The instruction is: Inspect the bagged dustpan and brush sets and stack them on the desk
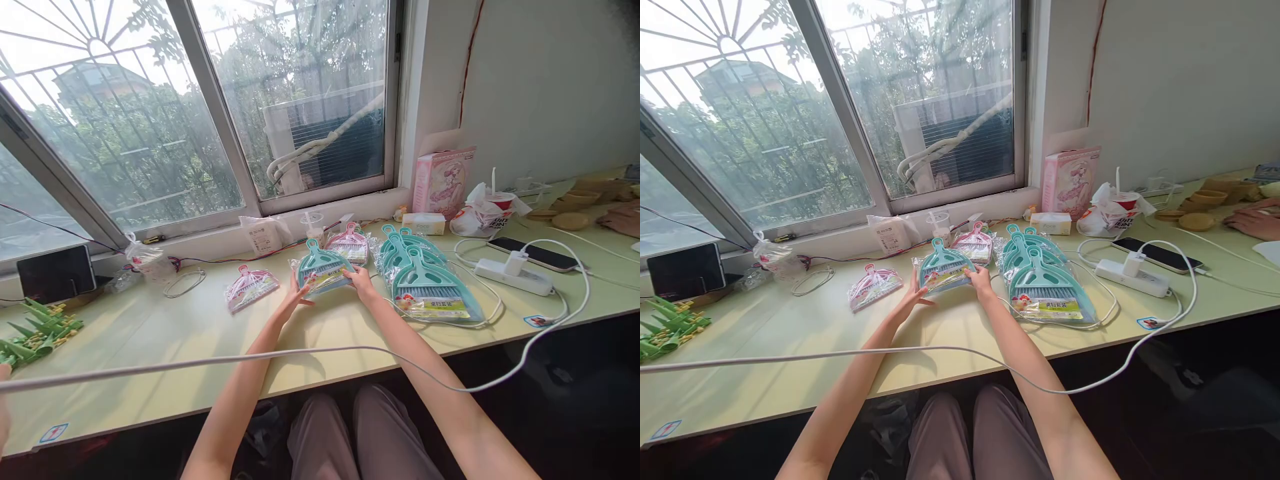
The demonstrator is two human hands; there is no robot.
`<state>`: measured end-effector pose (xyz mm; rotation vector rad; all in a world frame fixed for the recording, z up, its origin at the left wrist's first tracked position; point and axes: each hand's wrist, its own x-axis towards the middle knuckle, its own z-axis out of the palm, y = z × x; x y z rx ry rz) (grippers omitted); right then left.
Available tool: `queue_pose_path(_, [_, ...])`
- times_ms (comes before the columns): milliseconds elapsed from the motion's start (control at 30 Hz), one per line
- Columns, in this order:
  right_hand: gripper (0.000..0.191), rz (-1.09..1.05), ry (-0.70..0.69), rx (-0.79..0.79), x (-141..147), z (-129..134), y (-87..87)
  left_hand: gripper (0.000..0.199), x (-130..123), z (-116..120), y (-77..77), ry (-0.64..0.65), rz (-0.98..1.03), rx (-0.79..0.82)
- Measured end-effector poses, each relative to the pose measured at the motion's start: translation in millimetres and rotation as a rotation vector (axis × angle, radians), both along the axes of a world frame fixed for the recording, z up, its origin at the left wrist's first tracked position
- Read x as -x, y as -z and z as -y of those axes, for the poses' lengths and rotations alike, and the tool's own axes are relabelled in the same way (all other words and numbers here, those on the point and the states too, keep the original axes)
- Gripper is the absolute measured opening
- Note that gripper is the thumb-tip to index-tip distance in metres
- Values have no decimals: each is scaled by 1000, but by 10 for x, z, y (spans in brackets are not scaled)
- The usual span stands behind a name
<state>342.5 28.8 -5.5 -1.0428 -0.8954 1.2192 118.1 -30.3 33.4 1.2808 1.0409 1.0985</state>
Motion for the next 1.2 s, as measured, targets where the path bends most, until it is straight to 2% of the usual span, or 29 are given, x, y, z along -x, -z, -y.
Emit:
queue_pose_path(100, [39,4,61,23,-20,-11,9,132,-66,2,64,15,-44,-13])
queue_pose_path(167, [42,3,49,13,-10,-1,9,132,-92,2,105,-7,-54,-28])
queue_pose_path(333, [54,8,-19,-107,99,91,-24,97,-96,3,111,-188,46,-197])
queue_pose_path(467, [56,37,-34,-148,129,122,-30,96,-26,-67,107,-291,71,-192])
queue_pose_path(567, [57,28,-66,-156,117,117,-22,85,107,-168,127,-219,-17,-84])
queue_pose_path(700, [60,21,-138,-196,149,146,-51,43,290,-248,162,-137,-153,-81])
queue_pose_path(833, [64,98,-160,-245,185,185,-96,36,444,-289,162,-187,-57,-93])
queue_pose_path(900, [59,237,-99,-276,172,177,-91,38,585,-335,134,-285,4,-63])
queue_pose_path(1033, [44,783,162,-368,103,131,-14,30,1023,-412,71,-571,78,-30])
queue_pose_path(1133, [46,1088,271,-447,84,90,51,24,1359,-387,47,-797,-189,39])
queue_pose_path(1200, [49,1225,304,-457,99,57,74,22,1513,-348,32,-873,-367,49])
